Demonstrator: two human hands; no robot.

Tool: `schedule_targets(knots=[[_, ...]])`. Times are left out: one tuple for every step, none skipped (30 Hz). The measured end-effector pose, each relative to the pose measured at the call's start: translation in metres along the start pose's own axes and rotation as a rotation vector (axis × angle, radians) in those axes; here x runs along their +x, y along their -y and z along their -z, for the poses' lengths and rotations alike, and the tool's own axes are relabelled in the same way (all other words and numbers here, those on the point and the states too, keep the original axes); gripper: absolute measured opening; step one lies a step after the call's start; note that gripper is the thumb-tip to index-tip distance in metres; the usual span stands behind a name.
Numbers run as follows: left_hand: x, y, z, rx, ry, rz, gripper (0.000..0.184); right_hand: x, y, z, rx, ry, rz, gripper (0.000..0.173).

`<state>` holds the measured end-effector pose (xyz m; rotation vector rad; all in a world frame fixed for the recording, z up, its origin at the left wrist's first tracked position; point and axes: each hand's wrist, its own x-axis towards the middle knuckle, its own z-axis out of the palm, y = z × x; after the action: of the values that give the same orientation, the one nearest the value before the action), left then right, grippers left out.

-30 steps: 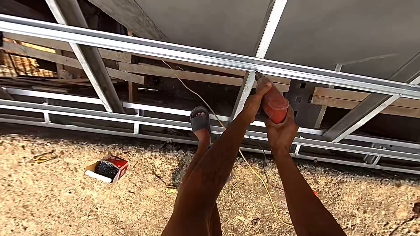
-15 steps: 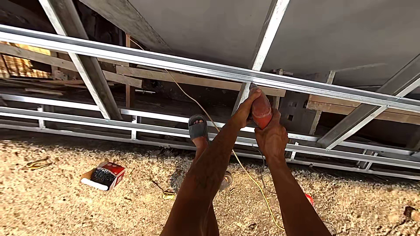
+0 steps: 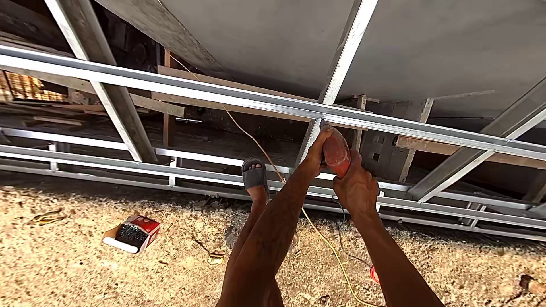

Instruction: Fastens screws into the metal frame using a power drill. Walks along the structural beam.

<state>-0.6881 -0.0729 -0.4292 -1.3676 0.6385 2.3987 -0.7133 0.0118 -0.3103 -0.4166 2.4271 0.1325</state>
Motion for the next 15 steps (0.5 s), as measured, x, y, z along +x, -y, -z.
schedule_targets(knots=[[0.0003,0.0008,-0.0005,-0.005,-0.002,0.001,0.05,-0.0002,-0.0003,0.001,-0.002,0.002,0.006,0.072],[0.0015,-0.0001,-0.0007,-0.009,0.001,-0.001,0.051,0.0007,0.0,0.0021,-0.002,-0.002,0.011,0.072],[0.0017,-0.0007,-0.0016,-0.008,0.0,-0.008,0.051,0.001,0.0001,0.003,-0.004,-0.001,0.015,0.072],[0.0007,0.0008,-0.0018,-0.011,0.002,-0.017,0.051,0.0004,-0.0001,0.0031,-0.01,0.004,0.015,0.072],[-0.0007,0.0011,-0.0004,-0.018,0.021,-0.024,0.052,0.0002,0.0004,0.0031,-0.015,0.012,0.016,0.073],[-0.0018,0.0018,0.0001,-0.029,0.03,-0.034,0.052,-0.0002,0.001,0.0031,-0.025,0.022,0.017,0.073],[-0.0029,0.0026,0.0003,-0.048,0.036,-0.04,0.052,-0.0006,0.0022,0.0032,-0.033,0.03,0.019,0.074],[-0.003,0.0025,0.0008,-0.064,0.038,-0.044,0.052,-0.0004,0.0039,0.0032,-0.045,0.034,0.021,0.074],[-0.003,0.0027,0.0019,-0.081,0.038,-0.038,0.052,-0.0007,0.0054,0.0031,-0.059,0.041,0.02,0.074],[-0.003,0.0035,0.0025,-0.091,0.035,-0.034,0.053,-0.0012,0.0063,0.0026,-0.068,0.047,0.02,0.074],[-0.0028,0.0041,0.0032,-0.099,0.038,-0.032,0.053,-0.0015,0.0068,0.0017,-0.075,0.049,0.018,0.075],[-0.0033,0.0048,0.0039,-0.109,0.048,-0.03,0.053,-0.0021,0.0063,0.0002,-0.081,0.044,0.021,0.075],[-0.0026,0.0057,0.0043,-0.117,0.054,-0.036,0.054,-0.0021,0.0057,-0.0014,-0.086,0.036,0.028,0.075],[-0.0019,0.0056,0.0049,-0.126,0.061,-0.042,0.054,-0.0017,0.0055,-0.0028,-0.087,0.028,0.037,0.075],[-0.0019,0.0058,0.0053,-0.133,0.065,-0.042,0.055,-0.002,0.0052,-0.0042,-0.089,0.021,0.04,0.075]])
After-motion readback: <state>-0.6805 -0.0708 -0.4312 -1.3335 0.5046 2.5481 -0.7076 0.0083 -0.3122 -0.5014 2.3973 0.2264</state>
